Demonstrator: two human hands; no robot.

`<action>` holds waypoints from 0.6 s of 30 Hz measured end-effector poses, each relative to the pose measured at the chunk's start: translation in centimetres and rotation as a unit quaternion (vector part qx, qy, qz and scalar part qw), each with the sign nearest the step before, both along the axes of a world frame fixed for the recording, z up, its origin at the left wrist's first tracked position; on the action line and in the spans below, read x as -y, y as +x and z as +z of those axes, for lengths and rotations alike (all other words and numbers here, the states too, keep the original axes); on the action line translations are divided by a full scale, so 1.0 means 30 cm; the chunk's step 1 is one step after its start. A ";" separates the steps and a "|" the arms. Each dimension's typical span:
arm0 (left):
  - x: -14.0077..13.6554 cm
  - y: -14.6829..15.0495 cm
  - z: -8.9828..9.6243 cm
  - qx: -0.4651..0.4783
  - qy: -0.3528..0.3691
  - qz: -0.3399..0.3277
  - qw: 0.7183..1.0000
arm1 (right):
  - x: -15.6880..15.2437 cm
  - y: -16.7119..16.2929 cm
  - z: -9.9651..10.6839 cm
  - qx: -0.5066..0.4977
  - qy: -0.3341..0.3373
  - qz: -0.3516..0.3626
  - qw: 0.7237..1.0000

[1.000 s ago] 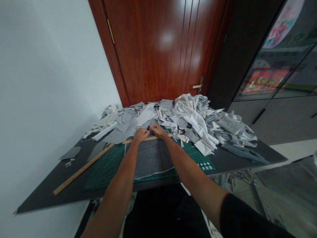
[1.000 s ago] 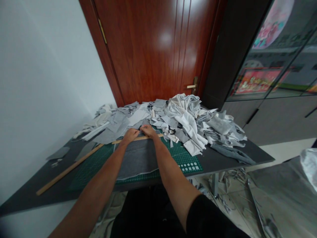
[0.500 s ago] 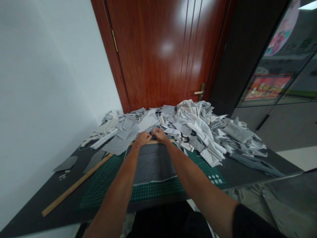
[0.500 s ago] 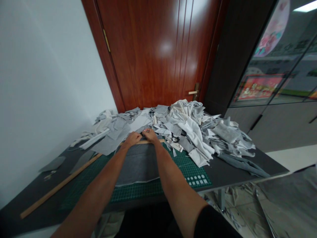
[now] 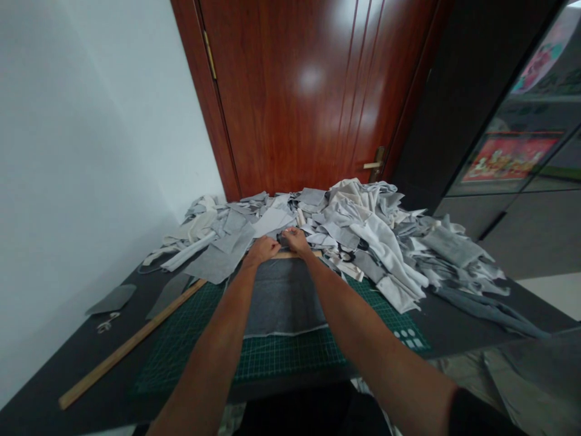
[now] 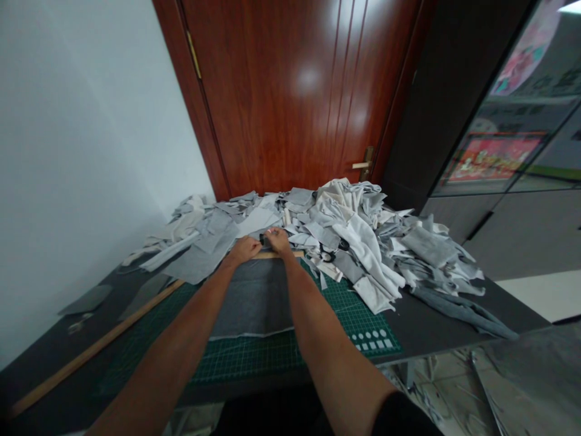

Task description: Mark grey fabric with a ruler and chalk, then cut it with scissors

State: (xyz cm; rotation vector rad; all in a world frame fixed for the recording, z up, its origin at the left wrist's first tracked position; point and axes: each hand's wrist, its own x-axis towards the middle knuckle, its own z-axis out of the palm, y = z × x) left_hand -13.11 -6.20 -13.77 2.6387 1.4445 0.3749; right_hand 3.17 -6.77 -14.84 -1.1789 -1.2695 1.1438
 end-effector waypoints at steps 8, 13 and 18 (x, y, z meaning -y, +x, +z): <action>0.015 -0.020 -0.003 0.039 0.031 -0.007 0.999 | 0.060 0.001 -0.021 0.021 0.085 0.001 0.996; 0.017 -0.013 -0.030 0.045 0.021 0.004 0.999 | 0.099 0.029 -0.052 0.024 0.100 0.025 0.994; 0.025 0.012 -0.033 0.028 0.009 0.030 0.999 | 0.100 0.022 -0.056 0.040 0.096 0.049 0.993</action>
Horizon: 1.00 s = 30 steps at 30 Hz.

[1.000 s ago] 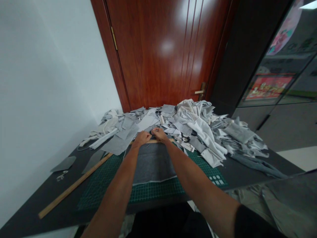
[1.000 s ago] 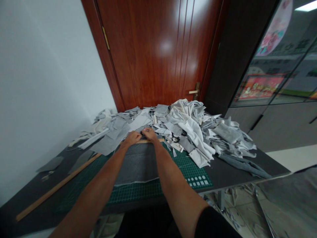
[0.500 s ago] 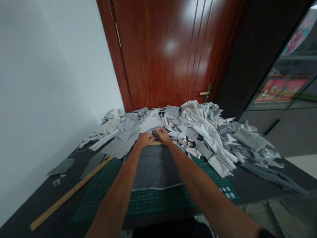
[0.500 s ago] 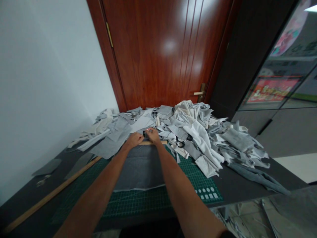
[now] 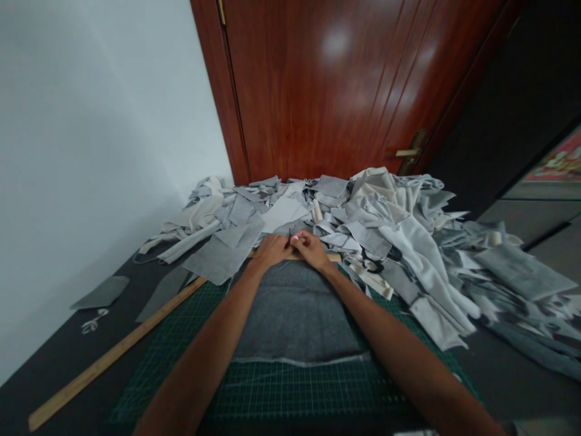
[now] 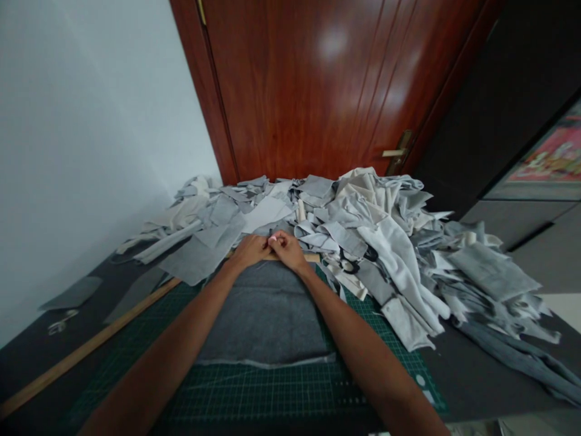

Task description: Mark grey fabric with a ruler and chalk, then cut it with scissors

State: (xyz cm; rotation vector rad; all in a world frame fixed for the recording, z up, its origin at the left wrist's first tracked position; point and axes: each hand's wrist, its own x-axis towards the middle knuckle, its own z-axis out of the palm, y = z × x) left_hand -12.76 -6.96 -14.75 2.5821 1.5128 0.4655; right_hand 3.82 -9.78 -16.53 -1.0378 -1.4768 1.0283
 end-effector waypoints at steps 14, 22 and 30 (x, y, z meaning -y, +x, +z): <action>0.015 0.026 0.043 -0.023 0.033 -0.034 0.999 | -0.016 0.020 0.024 -0.032 -0.028 0.017 0.999; 0.005 0.048 0.037 -0.069 0.044 -0.037 0.996 | -0.031 0.047 0.021 -0.038 -0.014 0.012 0.999; -0.001 0.048 0.016 -0.059 0.039 -0.042 0.997 | -0.031 0.051 0.024 0.011 -0.019 0.025 0.999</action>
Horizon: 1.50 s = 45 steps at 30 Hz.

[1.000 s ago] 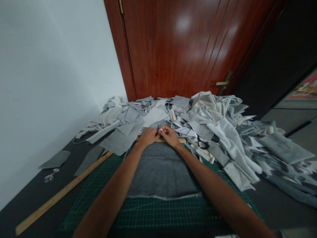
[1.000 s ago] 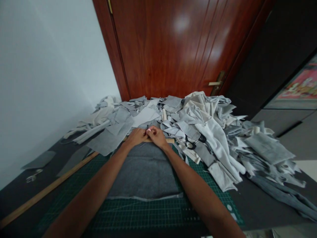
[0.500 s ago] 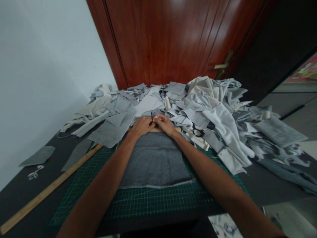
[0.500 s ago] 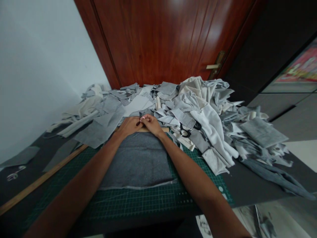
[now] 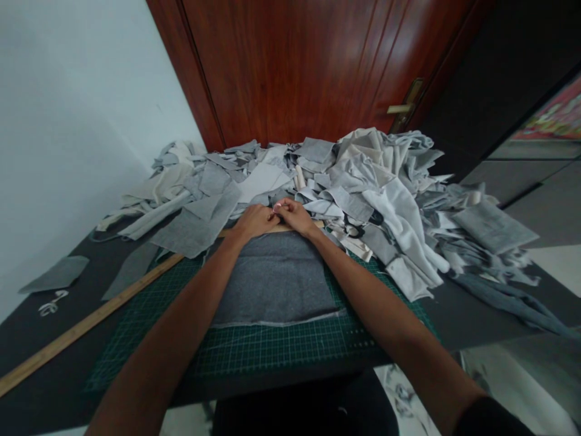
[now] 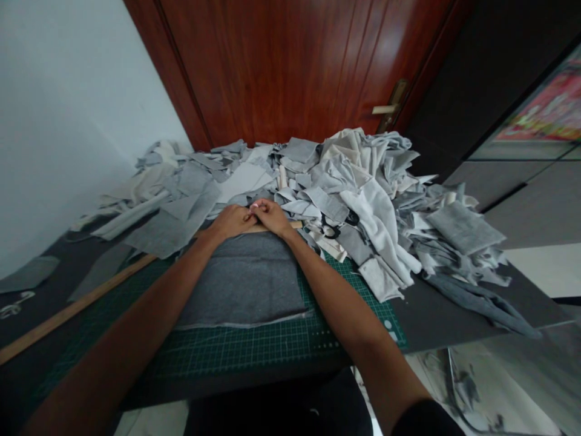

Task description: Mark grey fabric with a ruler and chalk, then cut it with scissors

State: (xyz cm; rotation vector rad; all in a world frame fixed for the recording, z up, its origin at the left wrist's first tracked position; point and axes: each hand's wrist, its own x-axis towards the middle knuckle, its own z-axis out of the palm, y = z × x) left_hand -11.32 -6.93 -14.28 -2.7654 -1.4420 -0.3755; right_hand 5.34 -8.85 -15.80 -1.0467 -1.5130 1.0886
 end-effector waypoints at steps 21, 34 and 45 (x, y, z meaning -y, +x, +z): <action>-0.029 -0.018 -0.014 0.054 -0.038 -0.034 0.997 | 0.015 0.121 0.102 0.188 -0.074 0.248 0.947; -0.025 -0.016 -0.004 0.033 -0.049 -0.031 0.998 | 0.027 0.090 0.103 0.244 0.000 0.240 0.939; -0.042 -0.033 -0.022 0.067 -0.044 -0.083 0.993 | 0.054 0.061 0.132 0.311 0.040 0.199 0.928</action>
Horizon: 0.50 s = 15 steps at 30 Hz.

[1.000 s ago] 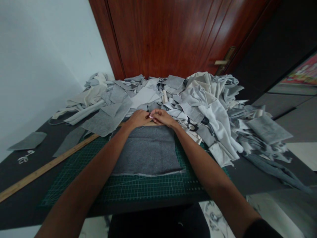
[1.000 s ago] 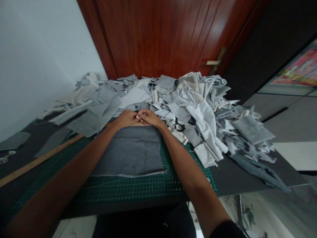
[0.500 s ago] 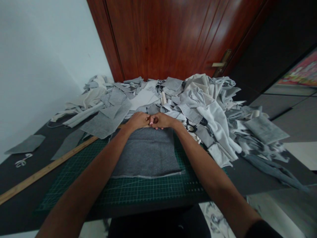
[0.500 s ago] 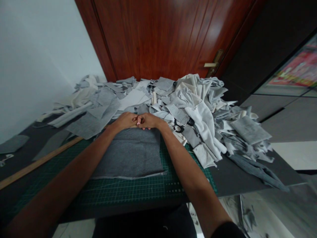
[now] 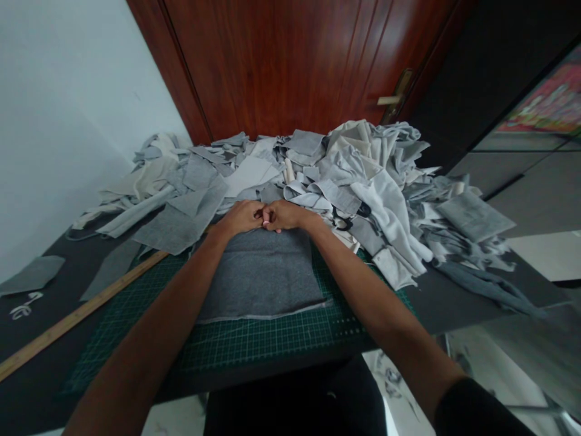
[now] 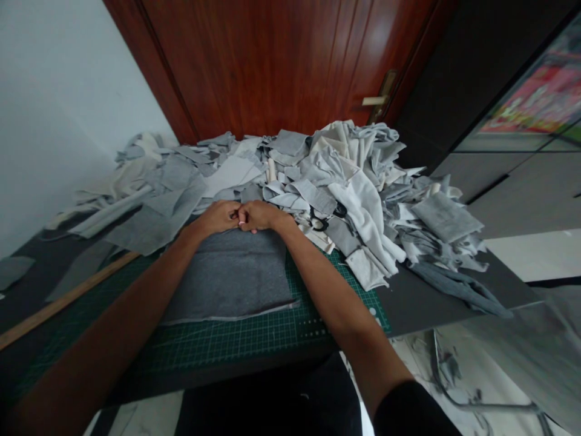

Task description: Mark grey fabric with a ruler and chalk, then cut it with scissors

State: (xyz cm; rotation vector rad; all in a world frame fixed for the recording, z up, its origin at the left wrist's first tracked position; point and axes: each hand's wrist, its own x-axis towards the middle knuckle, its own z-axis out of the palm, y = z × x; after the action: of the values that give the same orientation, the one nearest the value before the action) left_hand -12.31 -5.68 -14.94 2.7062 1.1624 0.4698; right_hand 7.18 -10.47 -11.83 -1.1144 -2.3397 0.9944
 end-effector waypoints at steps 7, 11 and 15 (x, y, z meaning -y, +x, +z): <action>-0.014 -0.001 -0.012 0.036 -0.010 -0.032 0.999 | 0.004 0.035 0.023 0.046 -0.037 -0.014 0.998; -0.011 -0.002 -0.017 0.055 -0.010 -0.046 0.997 | 0.000 0.073 0.030 0.062 -0.053 -0.022 0.996; -0.002 0.001 -0.010 0.054 -0.006 -0.055 0.997 | -0.006 0.117 0.038 0.085 -0.079 -0.033 0.993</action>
State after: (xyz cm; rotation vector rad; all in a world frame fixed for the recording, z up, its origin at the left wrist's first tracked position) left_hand -12.29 -5.63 -15.25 2.6802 0.9813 0.5824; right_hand 10.68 -10.28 -10.67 -1.3774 -2.3697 1.1156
